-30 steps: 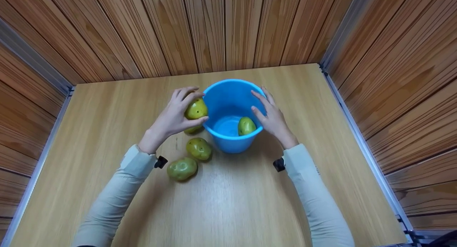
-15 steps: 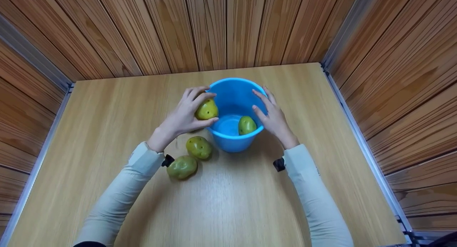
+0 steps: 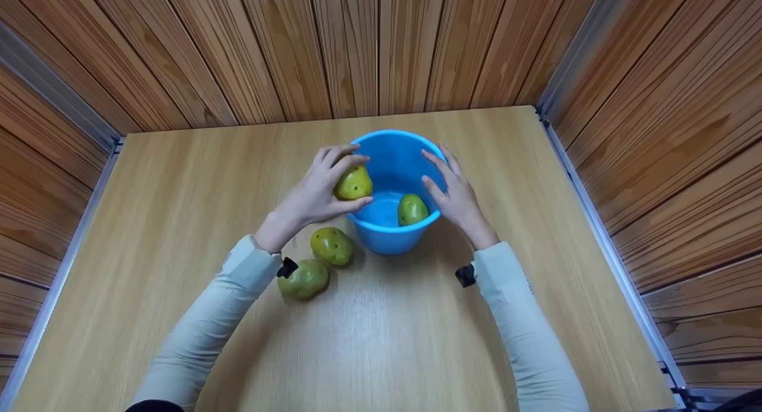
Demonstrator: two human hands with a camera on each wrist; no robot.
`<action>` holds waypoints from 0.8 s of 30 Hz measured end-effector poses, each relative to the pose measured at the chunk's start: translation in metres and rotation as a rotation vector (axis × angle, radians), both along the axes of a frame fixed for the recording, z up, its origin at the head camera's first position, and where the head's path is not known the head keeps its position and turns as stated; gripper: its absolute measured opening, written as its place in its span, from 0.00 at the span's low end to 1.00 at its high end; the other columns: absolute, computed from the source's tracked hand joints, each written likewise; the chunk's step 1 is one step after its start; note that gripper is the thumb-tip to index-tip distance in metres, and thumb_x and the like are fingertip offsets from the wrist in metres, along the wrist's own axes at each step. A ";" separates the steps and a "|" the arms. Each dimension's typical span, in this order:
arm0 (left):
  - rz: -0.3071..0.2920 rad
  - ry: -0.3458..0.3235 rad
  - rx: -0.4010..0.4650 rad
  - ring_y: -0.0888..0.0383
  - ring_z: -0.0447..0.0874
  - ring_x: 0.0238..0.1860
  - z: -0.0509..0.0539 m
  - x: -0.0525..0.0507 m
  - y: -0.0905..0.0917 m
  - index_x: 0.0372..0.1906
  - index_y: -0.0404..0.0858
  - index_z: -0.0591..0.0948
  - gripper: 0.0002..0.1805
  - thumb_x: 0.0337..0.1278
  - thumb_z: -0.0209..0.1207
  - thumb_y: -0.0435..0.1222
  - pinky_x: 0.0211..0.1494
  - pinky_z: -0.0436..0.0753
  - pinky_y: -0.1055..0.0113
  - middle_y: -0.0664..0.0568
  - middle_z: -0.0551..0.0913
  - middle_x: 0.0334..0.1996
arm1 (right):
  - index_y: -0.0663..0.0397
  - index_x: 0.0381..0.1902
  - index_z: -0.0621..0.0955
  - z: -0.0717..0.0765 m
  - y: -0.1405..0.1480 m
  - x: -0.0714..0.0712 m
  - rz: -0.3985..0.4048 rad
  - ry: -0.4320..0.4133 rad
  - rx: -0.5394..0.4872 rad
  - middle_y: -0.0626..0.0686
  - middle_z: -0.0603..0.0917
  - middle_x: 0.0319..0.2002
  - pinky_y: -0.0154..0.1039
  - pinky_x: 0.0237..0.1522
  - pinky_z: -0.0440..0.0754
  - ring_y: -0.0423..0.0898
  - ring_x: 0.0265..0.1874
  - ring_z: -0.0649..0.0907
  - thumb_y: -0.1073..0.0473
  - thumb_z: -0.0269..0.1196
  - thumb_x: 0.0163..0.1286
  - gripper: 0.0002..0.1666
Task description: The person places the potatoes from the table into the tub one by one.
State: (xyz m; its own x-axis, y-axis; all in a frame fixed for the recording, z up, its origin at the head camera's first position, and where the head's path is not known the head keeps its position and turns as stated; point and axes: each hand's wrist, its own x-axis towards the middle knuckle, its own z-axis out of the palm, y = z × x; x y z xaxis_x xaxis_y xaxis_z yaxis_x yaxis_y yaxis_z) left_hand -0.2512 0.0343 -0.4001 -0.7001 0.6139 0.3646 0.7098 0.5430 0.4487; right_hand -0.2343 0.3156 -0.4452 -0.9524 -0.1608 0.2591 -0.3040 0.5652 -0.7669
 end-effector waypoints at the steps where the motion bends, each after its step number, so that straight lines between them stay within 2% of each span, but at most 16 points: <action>1: 0.000 0.005 0.000 0.53 0.55 0.64 0.000 0.000 0.001 0.62 0.50 0.69 0.36 0.50 0.54 0.63 0.55 0.75 0.63 0.51 0.61 0.66 | 0.45 0.69 0.63 0.001 -0.001 0.001 0.003 -0.001 -0.003 0.50 0.50 0.73 0.67 0.60 0.59 0.57 0.71 0.52 0.56 0.52 0.70 0.30; 4: 0.001 0.015 -0.006 0.53 0.56 0.64 -0.001 0.000 0.003 0.62 0.50 0.69 0.36 0.50 0.54 0.63 0.54 0.75 0.63 0.51 0.61 0.66 | 0.52 0.68 0.63 0.004 -0.003 0.003 0.011 -0.006 -0.018 0.54 0.49 0.73 0.68 0.60 0.57 0.59 0.70 0.51 0.60 0.52 0.69 0.30; 7: -0.001 0.013 -0.011 0.53 0.56 0.64 -0.002 0.000 0.005 0.62 0.51 0.68 0.36 0.50 0.53 0.63 0.55 0.75 0.62 0.52 0.61 0.66 | 0.54 0.68 0.62 0.006 -0.004 0.004 0.015 -0.007 -0.025 0.55 0.49 0.73 0.68 0.61 0.57 0.59 0.70 0.51 0.60 0.52 0.69 0.30; 16: -0.009 -0.004 -0.008 0.51 0.55 0.64 -0.002 -0.002 0.009 0.62 0.48 0.69 0.38 0.50 0.53 0.65 0.57 0.73 0.60 0.50 0.61 0.66 | 0.39 0.69 0.62 -0.001 0.001 0.001 0.012 -0.006 -0.001 0.46 0.48 0.73 0.67 0.61 0.57 0.56 0.71 0.51 0.51 0.51 0.70 0.30; 24: -0.017 -0.017 -0.012 0.52 0.54 0.66 -0.005 -0.002 0.014 0.63 0.49 0.68 0.38 0.50 0.54 0.64 0.61 0.71 0.57 0.50 0.61 0.66 | 0.40 0.69 0.62 -0.002 0.002 0.000 0.012 0.005 0.002 0.47 0.49 0.73 0.67 0.61 0.58 0.56 0.71 0.52 0.50 0.51 0.70 0.30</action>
State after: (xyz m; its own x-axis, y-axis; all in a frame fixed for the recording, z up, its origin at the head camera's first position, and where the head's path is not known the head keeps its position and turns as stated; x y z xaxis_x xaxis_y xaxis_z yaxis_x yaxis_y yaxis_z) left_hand -0.2534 0.0482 -0.4051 -0.6957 0.6301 0.3451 0.7112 0.5361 0.4547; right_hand -0.2342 0.3172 -0.4474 -0.9491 -0.1730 0.2631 -0.3145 0.5630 -0.7643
